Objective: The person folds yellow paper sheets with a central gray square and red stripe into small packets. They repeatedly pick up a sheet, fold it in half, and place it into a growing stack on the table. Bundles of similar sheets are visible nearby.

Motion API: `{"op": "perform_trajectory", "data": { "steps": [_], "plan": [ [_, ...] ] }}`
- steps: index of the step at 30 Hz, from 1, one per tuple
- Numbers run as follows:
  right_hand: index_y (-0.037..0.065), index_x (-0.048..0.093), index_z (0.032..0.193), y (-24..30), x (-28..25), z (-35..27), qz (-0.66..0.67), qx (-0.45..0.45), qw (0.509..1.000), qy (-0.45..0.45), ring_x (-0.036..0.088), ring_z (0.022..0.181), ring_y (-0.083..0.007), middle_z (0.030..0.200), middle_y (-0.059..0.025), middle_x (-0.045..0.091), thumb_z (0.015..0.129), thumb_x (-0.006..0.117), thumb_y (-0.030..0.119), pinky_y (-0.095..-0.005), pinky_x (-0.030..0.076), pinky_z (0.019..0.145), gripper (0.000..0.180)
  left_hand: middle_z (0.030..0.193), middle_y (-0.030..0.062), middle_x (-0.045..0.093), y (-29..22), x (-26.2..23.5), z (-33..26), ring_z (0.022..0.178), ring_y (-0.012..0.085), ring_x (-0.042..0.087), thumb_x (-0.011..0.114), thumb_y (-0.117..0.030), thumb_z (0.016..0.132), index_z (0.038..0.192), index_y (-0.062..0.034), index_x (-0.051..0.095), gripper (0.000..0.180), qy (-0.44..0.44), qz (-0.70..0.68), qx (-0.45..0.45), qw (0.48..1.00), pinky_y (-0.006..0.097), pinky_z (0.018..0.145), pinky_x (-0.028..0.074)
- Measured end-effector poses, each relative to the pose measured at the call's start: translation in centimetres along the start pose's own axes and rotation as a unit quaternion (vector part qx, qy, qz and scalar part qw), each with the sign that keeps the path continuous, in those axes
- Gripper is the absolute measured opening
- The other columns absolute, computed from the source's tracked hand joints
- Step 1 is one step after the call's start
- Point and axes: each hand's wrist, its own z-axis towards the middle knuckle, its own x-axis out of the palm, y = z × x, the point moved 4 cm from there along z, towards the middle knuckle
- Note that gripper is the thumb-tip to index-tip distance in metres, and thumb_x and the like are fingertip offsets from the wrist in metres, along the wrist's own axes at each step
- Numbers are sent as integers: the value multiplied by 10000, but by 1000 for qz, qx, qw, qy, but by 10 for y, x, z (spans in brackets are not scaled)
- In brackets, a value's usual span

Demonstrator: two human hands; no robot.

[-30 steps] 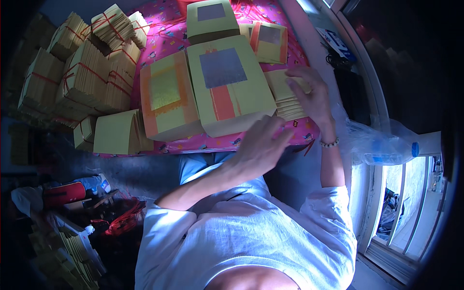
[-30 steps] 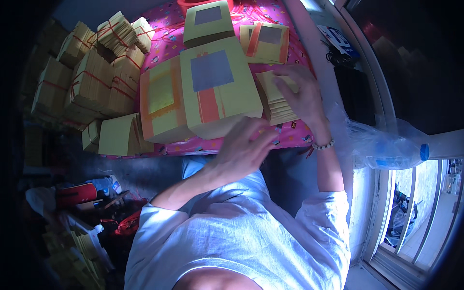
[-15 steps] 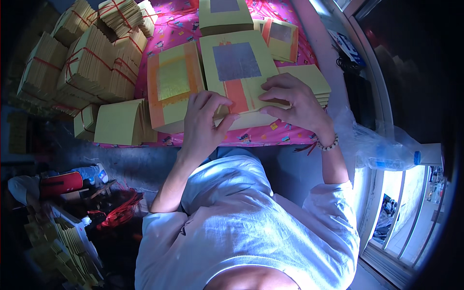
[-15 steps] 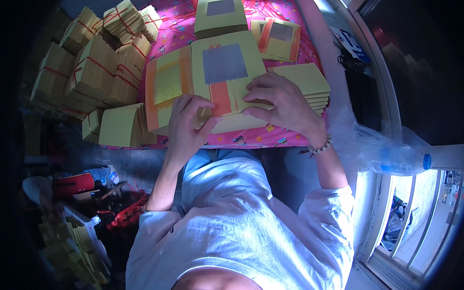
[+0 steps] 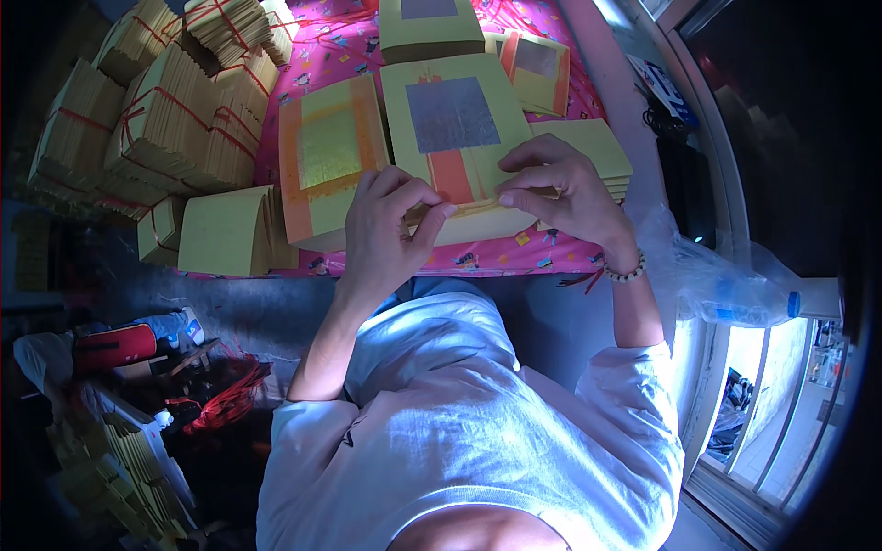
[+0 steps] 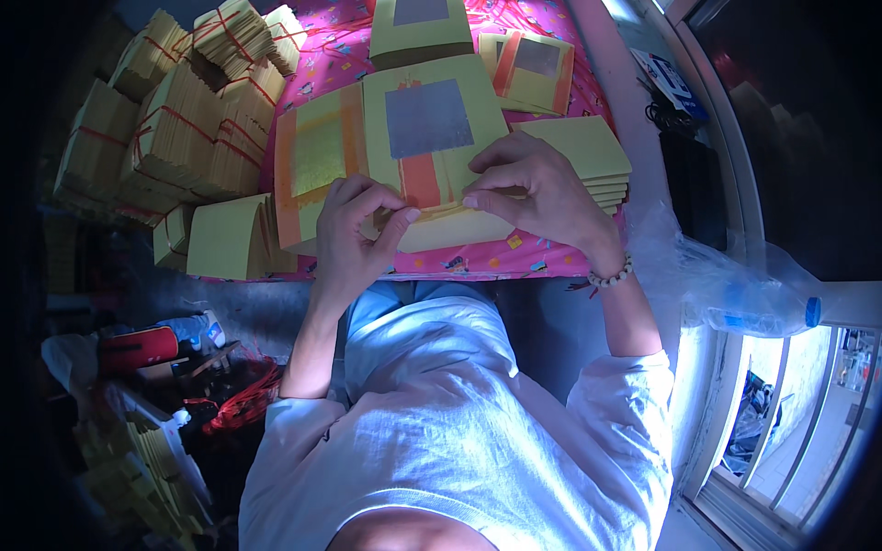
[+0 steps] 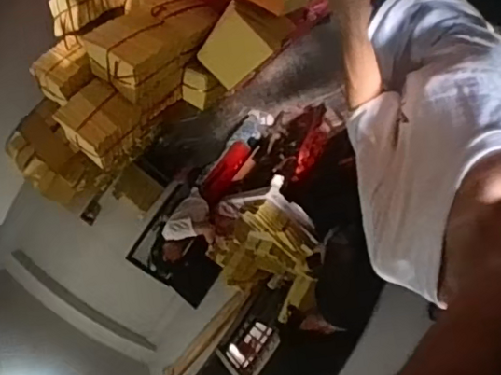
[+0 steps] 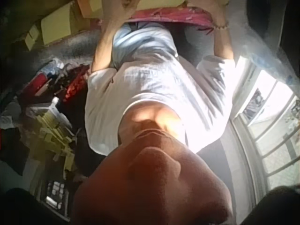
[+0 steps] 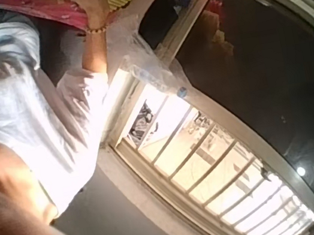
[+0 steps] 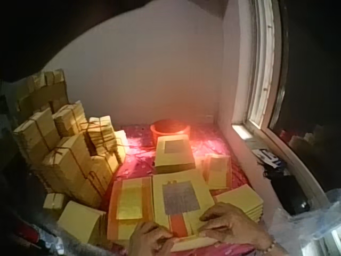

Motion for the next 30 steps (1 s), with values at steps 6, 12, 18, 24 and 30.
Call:
{"op": "perform_trajectory", "data": {
  "steps": [6, 12, 18, 24, 30],
  "plan": [
    [52, 720, 809, 1, 0, 0, -4, 0, 1000, 1, 594, 810, -246, 875, -94, 641, 738, 745, 152, -346, 466, 703, 125, 734, 41, 559, 1, 0, 1, 768, 217, 518, 724, -145, 751, 735, -48, 635, 132, 5, 4, -9, 1000, 335, 682, 413],
    [52, 720, 807, 0, 0, 0, -2, 9, 1000, -3, 595, 803, -244, 871, -91, 642, 745, 743, 162, -347, 468, 694, 129, 724, 38, 547, 0, 0, 1, 766, 207, 512, 726, -141, 749, 725, -47, 630, 136, 0, -4, -8, 1000, 326, 683, 406],
    [46, 717, 798, 1, 1, 0, -4, 7, 1000, -8, 596, 797, -243, 862, -90, 643, 749, 741, 170, -348, 468, 687, 135, 721, 36, 542, 2, 1, 1, 762, 205, 508, 729, -134, 745, 718, -45, 627, 138, 6, 2, -14, 1000, 326, 679, 403],
    [29, 694, 786, 9, -1, 2, -26, -4, 1000, -14, 603, 774, -256, 845, -91, 638, 743, 731, 146, -350, 472, 681, 130, 752, 42, 554, 1, 0, 2, 770, 220, 519, 738, -134, 726, 733, -54, 620, 143, 3, 4, -11, 1000, 336, 684, 414],
    [43, 658, 791, 32, -9, 16, -135, -127, 980, -67, 612, 787, -272, 830, -73, 634, 722, 730, 148, -377, 486, 684, 144, 874, 77, 592, -21, -4, 15, 841, 284, 552, 764, -179, 655, 909, -69, 604, 320, 30, 78, 63, 995, 374, 742, 447]
  ]
}}
